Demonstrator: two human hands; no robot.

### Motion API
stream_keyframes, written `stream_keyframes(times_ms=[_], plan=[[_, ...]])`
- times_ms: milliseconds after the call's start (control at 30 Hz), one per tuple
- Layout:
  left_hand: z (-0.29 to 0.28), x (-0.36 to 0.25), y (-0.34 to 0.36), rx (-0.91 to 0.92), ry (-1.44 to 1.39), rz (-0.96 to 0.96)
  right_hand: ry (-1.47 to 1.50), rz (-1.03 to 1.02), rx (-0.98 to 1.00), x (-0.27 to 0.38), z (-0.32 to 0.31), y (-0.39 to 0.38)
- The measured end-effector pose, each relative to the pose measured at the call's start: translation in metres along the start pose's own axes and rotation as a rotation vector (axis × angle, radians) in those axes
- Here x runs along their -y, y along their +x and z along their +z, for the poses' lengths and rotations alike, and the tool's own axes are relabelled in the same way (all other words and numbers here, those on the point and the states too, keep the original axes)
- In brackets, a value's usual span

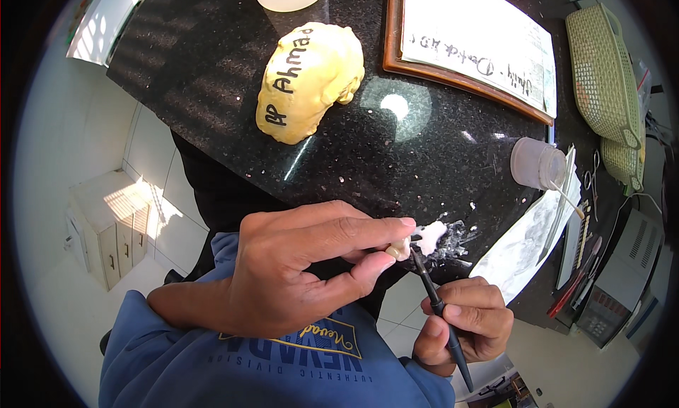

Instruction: Applying ceramic or porcelain paste to a dental crown model using a brush and fitting it onto a plaster jaw cast.

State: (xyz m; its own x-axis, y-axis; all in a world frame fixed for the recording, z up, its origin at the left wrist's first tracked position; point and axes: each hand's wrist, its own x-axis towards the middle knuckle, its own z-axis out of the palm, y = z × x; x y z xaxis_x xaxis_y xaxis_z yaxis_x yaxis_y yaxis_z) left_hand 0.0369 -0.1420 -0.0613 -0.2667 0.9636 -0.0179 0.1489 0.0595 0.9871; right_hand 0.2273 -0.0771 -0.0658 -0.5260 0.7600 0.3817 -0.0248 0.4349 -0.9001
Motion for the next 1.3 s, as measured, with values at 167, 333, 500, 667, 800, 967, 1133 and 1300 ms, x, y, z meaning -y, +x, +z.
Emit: stream_keyframes(times_ms=[167,333,500,667,800,967,1133,1300], plan=[[0.0,-0.0001,0.0006,-0.001,0.009,0.023,-0.012,0.01,0.01,0.0019,0.0006,0.0018],[0.0004,0.0006,0.0,-0.006,0.008,0.026,-0.012,-0.013,0.021,0.0007,-0.0007,0.0031],[-0.0008,0.0007,-0.0001,-0.01,0.005,0.027,0.019,-0.035,-0.065,-0.0031,-0.0003,-0.004],[-0.0011,-0.0012,0.0017,-0.009,-0.013,0.024,-0.144,-0.068,0.008,0.0011,-0.0007,-0.0029],[-0.0013,-0.0021,0.0013,-0.005,-0.006,0.017,-0.131,-0.065,0.034,0.0011,0.0006,-0.0025],[0.0,-0.0005,0.0012,-0.017,-0.011,0.019,-0.16,-0.055,0.055,0.0022,0.0005,-0.0008],[0.0,-0.0004,0.0015,-0.012,-0.002,0.027,-0.146,-0.043,0.045,0.0021,-0.0016,-0.0023],[0.0003,0.0004,0.0006,-0.007,-0.015,0.027,-0.143,-0.031,0.065,0.0028,-0.0012,0.0]])
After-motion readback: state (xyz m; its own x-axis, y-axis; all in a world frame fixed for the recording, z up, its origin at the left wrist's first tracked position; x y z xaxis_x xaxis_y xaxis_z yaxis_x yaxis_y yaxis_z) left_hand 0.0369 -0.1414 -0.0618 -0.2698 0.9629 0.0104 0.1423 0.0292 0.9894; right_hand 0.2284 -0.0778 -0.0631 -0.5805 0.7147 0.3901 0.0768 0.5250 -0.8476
